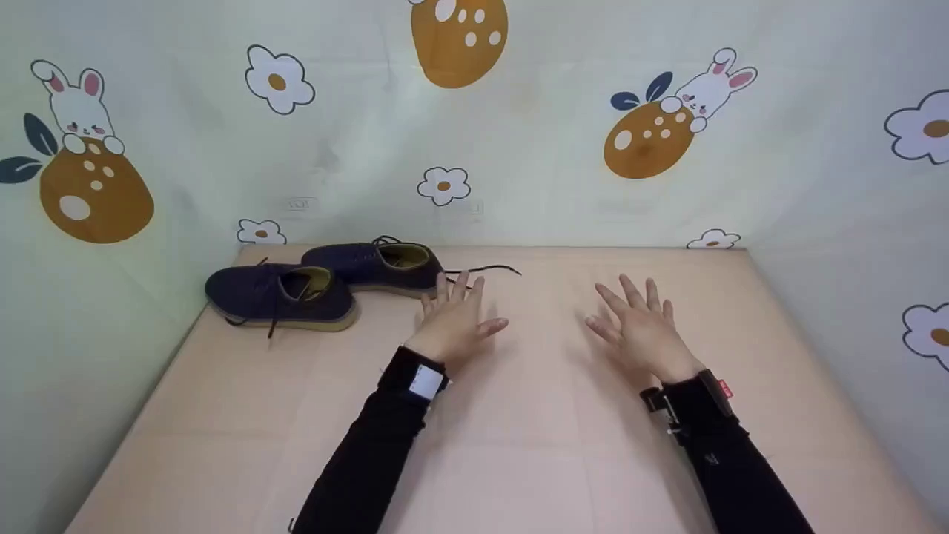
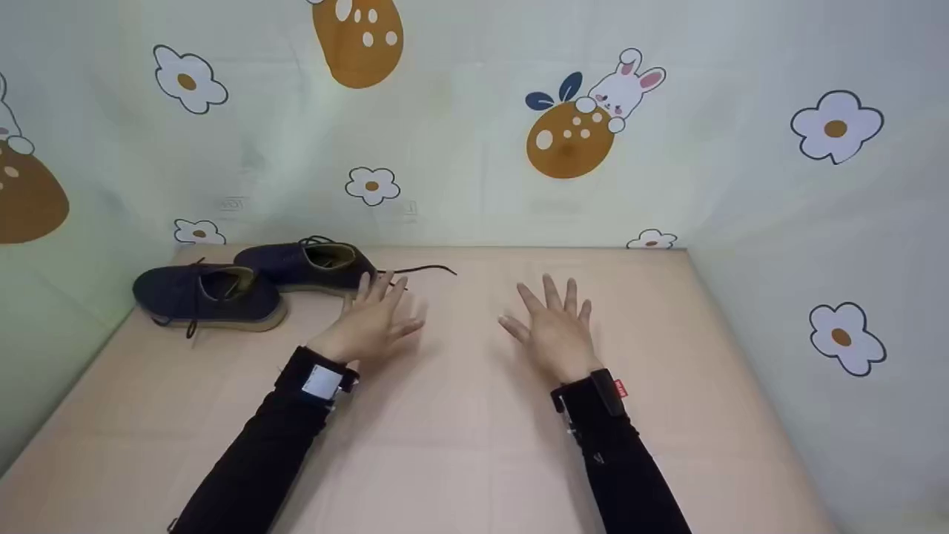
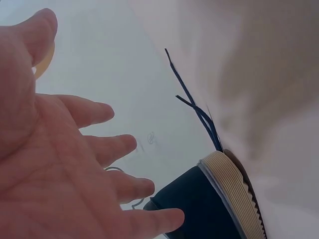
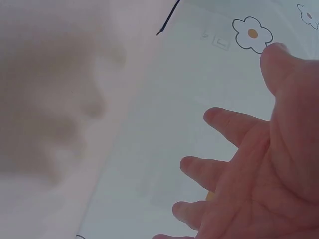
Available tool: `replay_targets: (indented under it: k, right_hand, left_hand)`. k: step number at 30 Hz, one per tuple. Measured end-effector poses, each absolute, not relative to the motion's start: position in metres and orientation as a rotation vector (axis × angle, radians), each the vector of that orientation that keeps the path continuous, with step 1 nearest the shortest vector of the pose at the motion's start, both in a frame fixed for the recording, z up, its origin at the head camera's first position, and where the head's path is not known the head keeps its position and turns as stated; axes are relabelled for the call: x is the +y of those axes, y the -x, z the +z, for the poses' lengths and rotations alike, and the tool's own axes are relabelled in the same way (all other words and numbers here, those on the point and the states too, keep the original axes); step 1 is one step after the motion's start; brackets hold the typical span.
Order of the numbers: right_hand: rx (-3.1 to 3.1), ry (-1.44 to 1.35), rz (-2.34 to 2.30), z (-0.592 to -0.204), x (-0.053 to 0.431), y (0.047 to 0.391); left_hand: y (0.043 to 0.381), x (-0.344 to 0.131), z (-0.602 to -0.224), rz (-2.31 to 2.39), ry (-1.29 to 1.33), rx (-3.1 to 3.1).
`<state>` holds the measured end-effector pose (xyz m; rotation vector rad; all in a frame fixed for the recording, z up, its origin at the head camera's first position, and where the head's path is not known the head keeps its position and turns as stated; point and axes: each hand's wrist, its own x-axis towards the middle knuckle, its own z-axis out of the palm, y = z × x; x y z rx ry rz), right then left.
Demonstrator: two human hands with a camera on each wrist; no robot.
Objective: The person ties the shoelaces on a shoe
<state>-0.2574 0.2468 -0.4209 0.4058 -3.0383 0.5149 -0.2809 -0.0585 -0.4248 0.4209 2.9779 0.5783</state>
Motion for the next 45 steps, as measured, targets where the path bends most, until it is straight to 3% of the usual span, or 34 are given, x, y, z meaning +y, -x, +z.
replay_targets:
  k: [22,25,29,32,38,45]
  right_hand:
    - [-3.05,-0.402,0.516,-0.425,0.252,0.262]
    - [-3.051,-0.397,0.521,-0.425,0.252,0.263]
    - [-3.009,-0.386,0.535,-0.422,0.251,0.264]
    - [-2.974,-0.397,0.557,-0.42,0.251,0.265]
    - [-2.94,-0.402,0.615,-0.418,0.249,0.264]
    - [-2.916,-0.37,0.663,-0.414,0.246,0.262]
  left_hand:
    - [0.284,-0.071,-0.415,0.686,-0.353,2.99]
    - [0.289,-0.086,-0.41,0.953,-0.17,3.078]
    - [0.301,-0.116,-0.41,1.413,0.272,3.137]
    - [0.31,-0.137,-0.419,1.407,0.484,3.078]
    - [0.33,-0.157,-0.438,1.088,0.514,3.031]
    - [0.343,-0.159,-0.443,1.252,0.638,3.001]
